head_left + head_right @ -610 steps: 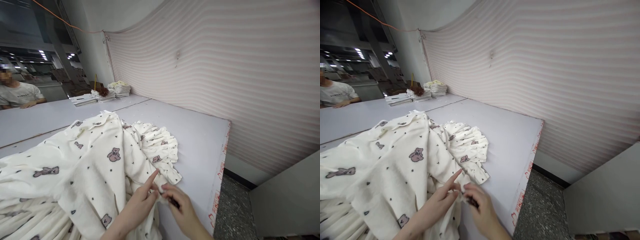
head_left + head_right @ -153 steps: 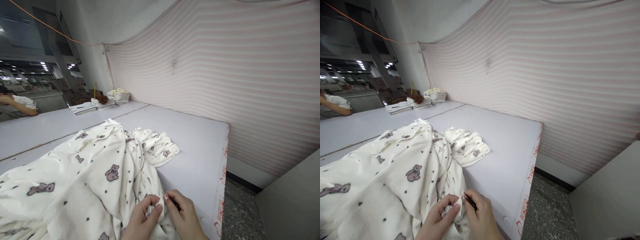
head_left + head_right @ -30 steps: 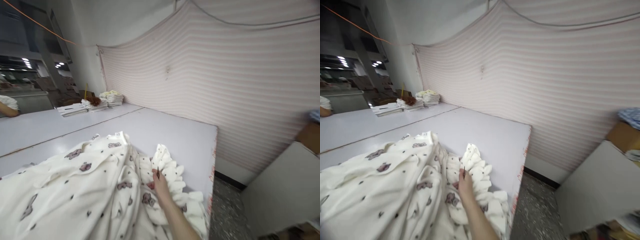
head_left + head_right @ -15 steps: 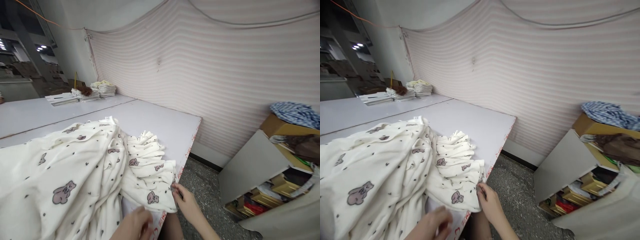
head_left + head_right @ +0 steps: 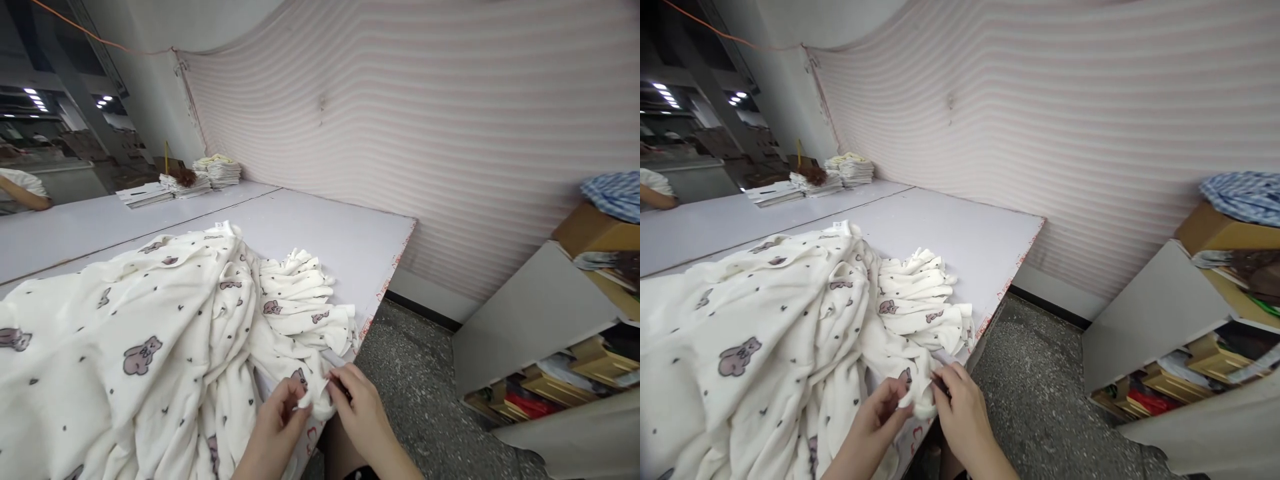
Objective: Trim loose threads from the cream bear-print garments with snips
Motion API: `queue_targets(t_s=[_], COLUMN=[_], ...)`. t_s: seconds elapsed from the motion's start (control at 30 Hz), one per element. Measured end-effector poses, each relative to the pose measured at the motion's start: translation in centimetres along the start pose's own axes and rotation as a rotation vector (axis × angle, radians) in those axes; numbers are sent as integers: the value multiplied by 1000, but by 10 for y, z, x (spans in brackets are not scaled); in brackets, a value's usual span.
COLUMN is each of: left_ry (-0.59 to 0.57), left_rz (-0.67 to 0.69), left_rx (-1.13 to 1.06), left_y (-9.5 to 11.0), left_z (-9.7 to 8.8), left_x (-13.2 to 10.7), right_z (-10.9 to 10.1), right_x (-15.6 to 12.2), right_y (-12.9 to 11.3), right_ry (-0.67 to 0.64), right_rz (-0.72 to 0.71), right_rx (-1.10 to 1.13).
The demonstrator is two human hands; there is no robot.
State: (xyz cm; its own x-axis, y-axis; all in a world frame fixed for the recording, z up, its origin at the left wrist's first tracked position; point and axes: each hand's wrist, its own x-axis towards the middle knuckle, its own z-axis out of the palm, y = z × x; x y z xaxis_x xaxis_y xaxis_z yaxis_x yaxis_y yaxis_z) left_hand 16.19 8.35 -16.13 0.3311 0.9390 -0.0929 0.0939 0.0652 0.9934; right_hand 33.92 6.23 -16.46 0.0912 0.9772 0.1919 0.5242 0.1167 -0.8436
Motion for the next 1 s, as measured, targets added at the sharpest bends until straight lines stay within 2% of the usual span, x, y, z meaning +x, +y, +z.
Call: queue_targets(t_s=[0.1, 0.27, 0.4, 0.47, 0.57, 0.63, 0.8, 1.0], left_ry=[161, 241, 350, 378, 374, 338, 231, 250], left_rz=[85, 320, 433, 558, 778, 866, 877, 902], left_rx=[-37, 374, 621, 731, 877, 921, 903, 849], left_y=[3, 8, 7, 5, 3, 3, 6, 9], left_z=[-6, -10, -11, -13, -18, -20, -20, -19], left_x=[-10, -21, -24, -25, -24, -24, -25, -27], right_z=[-7, -13, -11, -13, -19, -22, -16, -7], right_x=[8, 7, -3, -8, -15, -20, -27, -27], right_y=[-2, 0, -3, -8, -21, -31, -44, -43], right_ry=[86, 146, 104, 79, -21, -104, -181, -132], right_rz=[32, 42, 16, 37, 21, -36, -135, -147], right_rx=[-35, -50, -134, -175, -102, -45, -135, -139])
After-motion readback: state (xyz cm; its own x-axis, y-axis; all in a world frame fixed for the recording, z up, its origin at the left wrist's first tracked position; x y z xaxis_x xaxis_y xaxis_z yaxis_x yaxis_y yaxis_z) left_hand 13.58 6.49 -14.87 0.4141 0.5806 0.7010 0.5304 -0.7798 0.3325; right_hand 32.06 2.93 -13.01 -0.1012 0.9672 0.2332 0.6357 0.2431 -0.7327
